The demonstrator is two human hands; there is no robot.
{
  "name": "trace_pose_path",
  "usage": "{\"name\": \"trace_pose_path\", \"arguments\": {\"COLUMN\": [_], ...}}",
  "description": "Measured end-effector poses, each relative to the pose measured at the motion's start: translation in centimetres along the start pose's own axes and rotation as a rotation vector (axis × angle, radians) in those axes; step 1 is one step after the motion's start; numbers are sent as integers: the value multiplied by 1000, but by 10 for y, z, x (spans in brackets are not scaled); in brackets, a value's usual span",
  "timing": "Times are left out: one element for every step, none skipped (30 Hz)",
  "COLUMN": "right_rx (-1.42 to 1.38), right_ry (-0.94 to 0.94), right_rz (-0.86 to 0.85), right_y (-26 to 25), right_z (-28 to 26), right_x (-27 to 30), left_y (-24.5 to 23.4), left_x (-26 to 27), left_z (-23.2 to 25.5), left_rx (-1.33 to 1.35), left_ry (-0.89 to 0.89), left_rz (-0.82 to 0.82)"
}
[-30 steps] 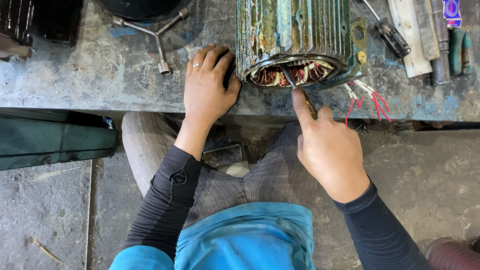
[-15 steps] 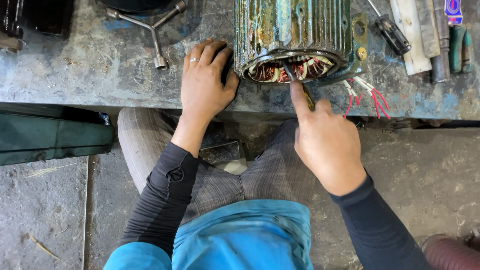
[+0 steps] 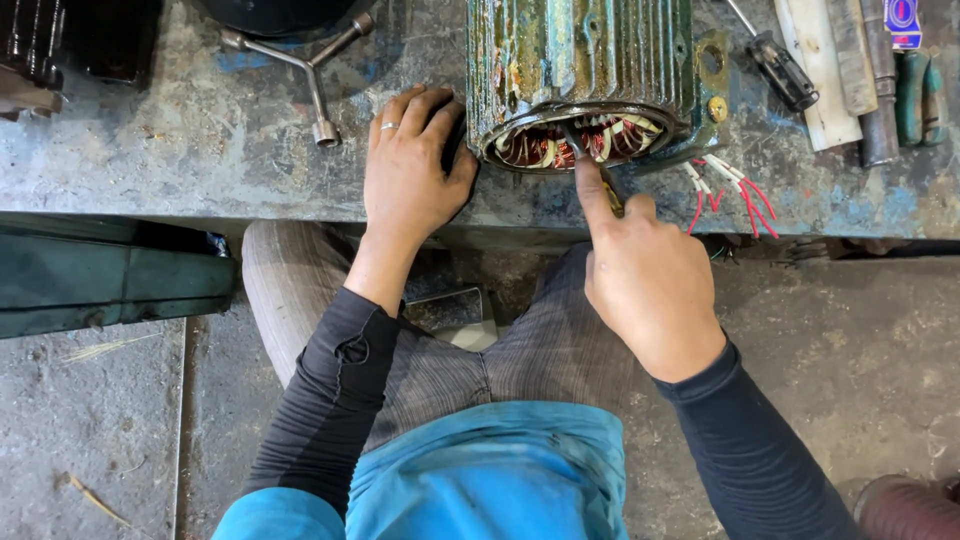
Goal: The person uses a flathead screwdriver to pry and adjust the copper windings inside the stator of an electric motor. They hold the motor casing with one hand while manipulating the internal components with the tool, occasionally using their fingers to reposition the wires.
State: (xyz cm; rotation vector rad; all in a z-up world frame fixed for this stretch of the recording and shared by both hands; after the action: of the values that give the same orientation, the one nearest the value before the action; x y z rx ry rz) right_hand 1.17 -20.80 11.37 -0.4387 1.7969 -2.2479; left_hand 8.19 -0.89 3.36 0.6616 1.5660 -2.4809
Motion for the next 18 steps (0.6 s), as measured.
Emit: {"name": "trace_pose_path", "arguments": {"right_rx": [-15,-28,-26,-22,-18,-16,-43,-73,-75,-66,-57,-57,-53,-47,-46,-51,-57,-57], "right_ry": [-2,-7,-11,-6,0,2,11,20,22,27,31,30,30,26,21,23,25,27], "right_rz": [-36,-71,-67,-72,-78,-79,-107,-137,-141,-140,-139,-135,-136,-137,-133,-141,-148,-155], "right_y": [0,-1,0,3,5,4,6,8,9,11,12,10,9,8,7,8,9,12], "right_z": [0,-1,-1,-1,1,2,3,4,5,6,7,7,7,7,6,6,6,6], "right_x": [2,2,7,12,16,14,11,10,9,8,6,10,13,16,12,12,12,10], "left_y": [0,-1,-2,0,2,2,2,2,3,2,1,0,0,0,-1,0,2,3], "left_x": [0,-1,0,0,0,0,0,1,1,1,0,0,0,0,-1,-1,-1,0], "left_z": [0,-1,0,-1,0,0,0,0,0,0,0,0,1,0,-1,-1,0,0], "left_rx": [4,7,5,-9,-23,-20,-16,-14,-12,-9,-7,-9,-13,-17,-21,-19,-17,-13], "left_ry": [3,3,0,-6,-11,-10,-9,-9,-8,-3,2,2,0,-5,-9,-13,-17,-19], "left_rz": [0,4,9,-6,-22,-22,-18,-17,-22,-15,-8,-5,-13,-21,-16,-23,-30,-36]}}
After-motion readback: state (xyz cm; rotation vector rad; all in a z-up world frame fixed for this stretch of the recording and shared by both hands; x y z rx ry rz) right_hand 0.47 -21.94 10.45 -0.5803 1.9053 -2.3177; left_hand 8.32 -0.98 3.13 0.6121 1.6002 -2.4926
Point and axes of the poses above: each hand's wrist, its own x-axis away from the middle knuckle, its own y-axis out of the palm, z = x × y, the point moved 9 cm from there along -x, towards the middle knuckle, and after that the axes turned 3 degrees about -x, right-handed, at the moved point
